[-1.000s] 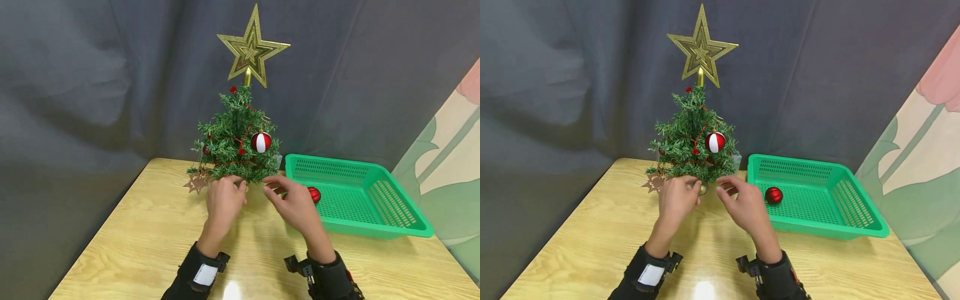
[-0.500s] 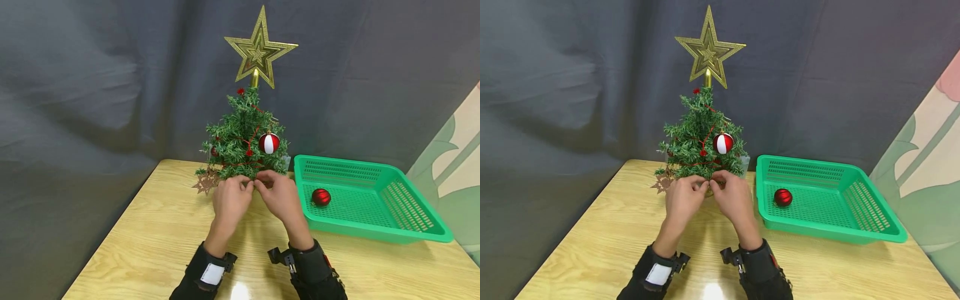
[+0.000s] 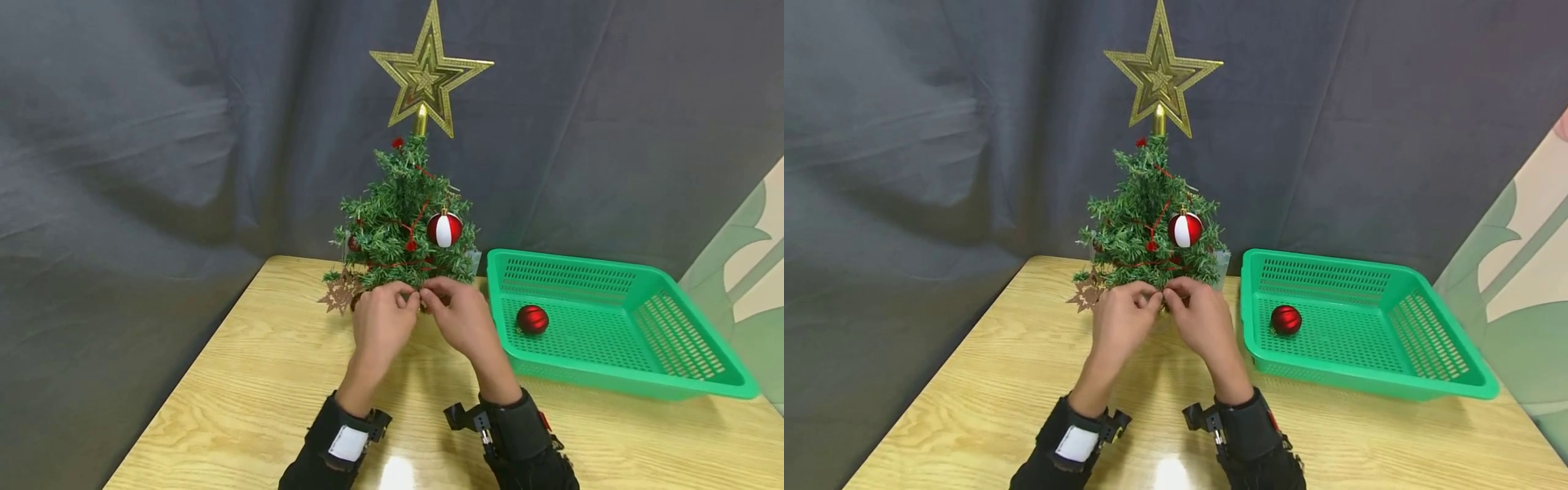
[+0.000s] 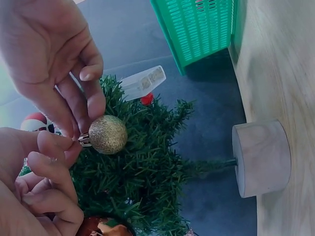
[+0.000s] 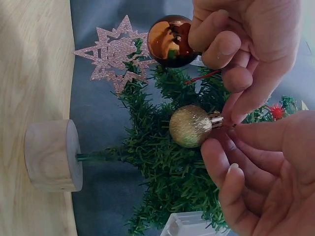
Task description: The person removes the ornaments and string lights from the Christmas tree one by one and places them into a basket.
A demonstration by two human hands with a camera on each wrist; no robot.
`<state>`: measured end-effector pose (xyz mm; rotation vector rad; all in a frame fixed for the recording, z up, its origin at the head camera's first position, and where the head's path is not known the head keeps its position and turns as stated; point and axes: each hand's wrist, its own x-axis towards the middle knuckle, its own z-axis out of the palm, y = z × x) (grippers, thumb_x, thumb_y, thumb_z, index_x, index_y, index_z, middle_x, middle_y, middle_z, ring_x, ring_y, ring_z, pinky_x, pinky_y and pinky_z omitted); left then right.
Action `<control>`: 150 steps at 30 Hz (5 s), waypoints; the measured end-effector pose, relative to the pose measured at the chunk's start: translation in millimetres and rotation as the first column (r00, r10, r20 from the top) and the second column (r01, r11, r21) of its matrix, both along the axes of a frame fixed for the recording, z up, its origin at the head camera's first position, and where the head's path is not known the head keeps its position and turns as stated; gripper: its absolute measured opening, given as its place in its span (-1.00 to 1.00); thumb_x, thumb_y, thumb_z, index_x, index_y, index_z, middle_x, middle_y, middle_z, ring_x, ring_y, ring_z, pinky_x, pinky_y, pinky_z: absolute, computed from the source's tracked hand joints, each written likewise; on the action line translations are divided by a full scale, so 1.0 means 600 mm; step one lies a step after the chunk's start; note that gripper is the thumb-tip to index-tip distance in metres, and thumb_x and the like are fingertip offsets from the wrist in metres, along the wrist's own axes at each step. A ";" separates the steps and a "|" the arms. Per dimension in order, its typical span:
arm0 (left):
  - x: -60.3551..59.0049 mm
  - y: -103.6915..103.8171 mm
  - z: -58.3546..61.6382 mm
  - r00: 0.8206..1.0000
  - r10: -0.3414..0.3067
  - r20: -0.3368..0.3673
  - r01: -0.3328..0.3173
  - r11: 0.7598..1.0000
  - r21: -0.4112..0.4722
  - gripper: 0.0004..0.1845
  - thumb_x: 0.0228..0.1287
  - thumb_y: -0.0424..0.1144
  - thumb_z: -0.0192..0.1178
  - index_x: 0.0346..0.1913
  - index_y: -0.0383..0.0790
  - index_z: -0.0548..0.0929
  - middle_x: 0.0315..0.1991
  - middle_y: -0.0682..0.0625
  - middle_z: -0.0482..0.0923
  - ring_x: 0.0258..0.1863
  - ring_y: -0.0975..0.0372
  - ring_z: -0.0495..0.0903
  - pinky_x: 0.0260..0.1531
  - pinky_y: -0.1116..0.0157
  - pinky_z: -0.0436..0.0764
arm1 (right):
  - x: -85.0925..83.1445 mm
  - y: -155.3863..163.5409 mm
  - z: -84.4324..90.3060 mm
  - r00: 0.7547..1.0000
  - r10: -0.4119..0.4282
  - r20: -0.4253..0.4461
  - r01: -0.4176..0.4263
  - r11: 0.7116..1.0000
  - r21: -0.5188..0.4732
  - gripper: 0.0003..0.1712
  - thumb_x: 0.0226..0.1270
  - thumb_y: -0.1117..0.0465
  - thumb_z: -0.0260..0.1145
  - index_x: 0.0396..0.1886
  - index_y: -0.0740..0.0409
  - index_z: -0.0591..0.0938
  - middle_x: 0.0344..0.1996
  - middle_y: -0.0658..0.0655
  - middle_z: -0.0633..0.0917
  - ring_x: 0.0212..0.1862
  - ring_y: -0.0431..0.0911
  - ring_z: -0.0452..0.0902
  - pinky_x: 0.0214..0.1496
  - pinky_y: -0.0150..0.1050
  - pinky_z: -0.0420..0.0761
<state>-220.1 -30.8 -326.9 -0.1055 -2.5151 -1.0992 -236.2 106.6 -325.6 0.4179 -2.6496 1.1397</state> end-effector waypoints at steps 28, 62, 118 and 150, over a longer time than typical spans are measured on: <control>0.004 -0.010 0.011 0.999 -0.022 -0.036 0.025 0.996 0.085 -0.86 0.35 -0.22 0.26 -0.18 -0.15 0.79 -0.63 0.06 0.63 -0.81 0.34 0.34 -0.74 0.43 0.22 | 0.017 -0.002 0.013 0.992 -0.070 -0.102 0.068 0.998 -0.019 -0.78 0.44 0.08 0.29 -0.10 0.07 0.75 -0.31 0.08 0.80 -0.29 -0.03 0.71 -0.34 -0.18 0.60; 0.017 -0.008 0.021 0.968 -0.179 -0.176 0.199 0.975 0.102 -0.89 0.35 -0.20 0.28 -0.20 -0.11 0.77 -0.52 0.05 0.68 -0.63 0.35 0.49 -0.56 0.45 0.43 | 0.050 0.018 0.035 0.976 -0.097 -0.196 0.102 0.995 0.015 -0.81 0.43 0.08 0.30 -0.12 0.02 0.75 -0.31 0.08 0.78 -0.26 -0.04 0.69 -0.38 -0.23 0.50; 0.018 -0.006 0.020 0.961 -0.271 -0.052 0.276 0.951 0.140 -0.64 0.20 0.07 0.39 -0.08 -0.09 0.72 -0.31 0.05 0.72 -0.42 0.32 0.62 -0.43 0.39 0.56 | 0.048 0.070 0.050 0.900 0.265 -0.346 -0.217 0.961 0.172 -0.41 0.12 0.22 0.56 0.18 0.04 0.59 0.03 0.05 0.62 -0.08 -0.15 0.57 -0.24 -0.30 0.52; 0.017 -0.020 0.028 0.960 -0.255 -0.116 0.271 0.951 0.149 -0.81 0.28 -0.11 0.36 -0.12 -0.10 0.77 -0.33 0.06 0.77 -0.44 0.33 0.65 -0.36 0.37 0.63 | 0.044 0.087 0.050 0.867 0.106 -0.487 -0.046 0.990 0.135 -0.55 0.09 0.20 0.58 -0.01 0.09 0.66 -0.20 0.00 0.69 -0.25 -0.25 0.52 -0.30 -0.35 0.47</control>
